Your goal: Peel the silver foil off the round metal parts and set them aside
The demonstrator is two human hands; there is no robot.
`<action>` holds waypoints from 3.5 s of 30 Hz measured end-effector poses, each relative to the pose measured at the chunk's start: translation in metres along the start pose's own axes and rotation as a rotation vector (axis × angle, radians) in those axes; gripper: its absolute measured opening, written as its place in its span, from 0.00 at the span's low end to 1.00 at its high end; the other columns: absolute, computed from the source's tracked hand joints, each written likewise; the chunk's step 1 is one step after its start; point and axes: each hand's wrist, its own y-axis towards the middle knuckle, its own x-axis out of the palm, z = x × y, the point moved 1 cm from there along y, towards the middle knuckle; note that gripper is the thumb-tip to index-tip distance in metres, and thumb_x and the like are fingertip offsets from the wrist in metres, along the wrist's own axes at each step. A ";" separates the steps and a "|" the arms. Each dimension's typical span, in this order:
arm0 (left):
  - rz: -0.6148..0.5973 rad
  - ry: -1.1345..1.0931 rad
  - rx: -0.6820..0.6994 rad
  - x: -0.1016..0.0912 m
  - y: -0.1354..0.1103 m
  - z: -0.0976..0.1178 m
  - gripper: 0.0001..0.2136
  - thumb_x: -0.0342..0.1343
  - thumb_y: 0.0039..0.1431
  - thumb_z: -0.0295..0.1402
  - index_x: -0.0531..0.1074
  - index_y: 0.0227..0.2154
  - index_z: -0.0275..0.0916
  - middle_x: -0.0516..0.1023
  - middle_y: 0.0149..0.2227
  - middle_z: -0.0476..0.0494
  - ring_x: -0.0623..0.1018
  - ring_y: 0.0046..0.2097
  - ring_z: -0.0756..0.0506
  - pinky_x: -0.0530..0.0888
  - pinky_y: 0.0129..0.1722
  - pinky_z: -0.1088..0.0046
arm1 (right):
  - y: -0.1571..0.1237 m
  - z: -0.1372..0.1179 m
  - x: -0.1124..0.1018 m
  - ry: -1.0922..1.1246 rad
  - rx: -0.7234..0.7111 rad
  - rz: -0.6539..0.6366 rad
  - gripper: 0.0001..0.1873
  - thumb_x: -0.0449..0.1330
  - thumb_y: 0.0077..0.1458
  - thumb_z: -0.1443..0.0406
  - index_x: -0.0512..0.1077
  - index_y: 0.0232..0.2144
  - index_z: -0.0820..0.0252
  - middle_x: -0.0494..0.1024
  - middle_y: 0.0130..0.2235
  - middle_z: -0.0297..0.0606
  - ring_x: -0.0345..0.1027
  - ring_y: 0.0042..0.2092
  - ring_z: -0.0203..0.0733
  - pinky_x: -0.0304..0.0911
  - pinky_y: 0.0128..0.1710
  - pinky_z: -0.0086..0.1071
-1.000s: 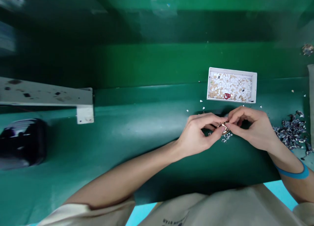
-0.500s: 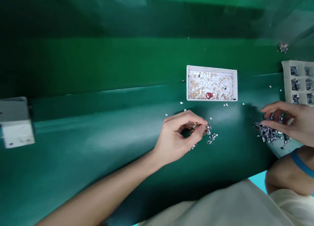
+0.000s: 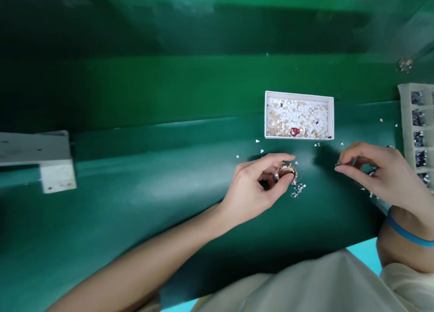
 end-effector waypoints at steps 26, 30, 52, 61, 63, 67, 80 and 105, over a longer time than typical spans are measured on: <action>-0.144 0.032 0.295 -0.005 0.004 0.004 0.06 0.61 0.69 0.28 0.83 0.41 0.38 0.86 0.38 0.41 0.85 0.36 0.46 0.82 0.33 0.73 | 0.012 -0.032 0.064 0.213 -0.264 0.199 0.06 0.66 0.64 0.68 0.80 0.41 0.51 0.83 0.38 0.36 0.79 0.37 0.40 0.76 0.34 0.34; -0.093 0.022 0.296 -0.002 0.003 0.004 0.03 0.67 0.65 0.28 0.83 0.40 0.38 0.86 0.37 0.43 0.84 0.34 0.47 0.81 0.31 0.75 | 0.011 -0.035 0.064 0.188 -0.261 0.189 0.06 0.65 0.64 0.70 0.79 0.40 0.52 0.82 0.38 0.35 0.78 0.36 0.39 0.75 0.34 0.32; -0.121 0.112 0.328 -0.004 -0.001 0.008 0.03 0.59 0.63 0.24 0.75 0.36 0.37 0.78 0.30 0.47 0.76 0.28 0.50 0.72 0.29 0.75 | 0.009 -0.037 0.070 0.109 -0.341 0.153 0.08 0.62 0.64 0.72 0.76 0.40 0.53 0.81 0.35 0.34 0.76 0.34 0.37 0.72 0.34 0.31; -0.162 0.162 0.334 -0.002 -0.002 0.006 0.03 0.58 0.63 0.23 0.75 0.38 0.35 0.78 0.33 0.45 0.75 0.29 0.50 0.72 0.29 0.75 | 0.007 -0.037 0.069 0.026 -0.359 0.130 0.08 0.61 0.64 0.73 0.74 0.40 0.55 0.80 0.36 0.33 0.76 0.34 0.35 0.71 0.35 0.29; -0.168 0.163 0.342 -0.001 -0.002 0.006 0.03 0.58 0.62 0.22 0.75 0.36 0.34 0.77 0.32 0.46 0.74 0.28 0.51 0.71 0.28 0.76 | 0.007 -0.037 0.070 0.020 -0.373 0.123 0.08 0.61 0.64 0.73 0.74 0.39 0.55 0.80 0.36 0.33 0.75 0.34 0.35 0.70 0.36 0.29; -0.177 0.172 0.357 0.000 -0.003 0.007 0.04 0.57 0.59 0.21 0.72 0.33 0.35 0.74 0.29 0.49 0.71 0.27 0.52 0.68 0.27 0.76 | 0.006 -0.037 0.071 0.034 -0.406 0.102 0.08 0.60 0.64 0.74 0.74 0.38 0.57 0.79 0.35 0.34 0.74 0.34 0.35 0.68 0.35 0.29; 0.041 -0.014 0.127 -0.001 -0.006 0.000 0.08 0.53 0.72 0.28 0.68 0.51 0.39 0.79 0.39 0.46 0.79 0.34 0.51 0.73 0.31 0.78 | 0.009 -0.028 0.068 0.137 -0.134 0.245 0.05 0.64 0.63 0.70 0.74 0.39 0.54 0.80 0.33 0.28 0.75 0.32 0.33 0.70 0.34 0.27; -0.121 0.118 0.232 0.002 -0.002 0.006 0.12 0.57 0.66 0.23 0.80 0.49 0.36 0.85 0.44 0.40 0.79 0.33 0.50 0.78 0.31 0.74 | 0.006 -0.040 0.082 0.128 -0.131 0.260 0.06 0.64 0.61 0.71 0.73 0.33 0.56 0.79 0.29 0.27 0.73 0.27 0.31 0.69 0.29 0.23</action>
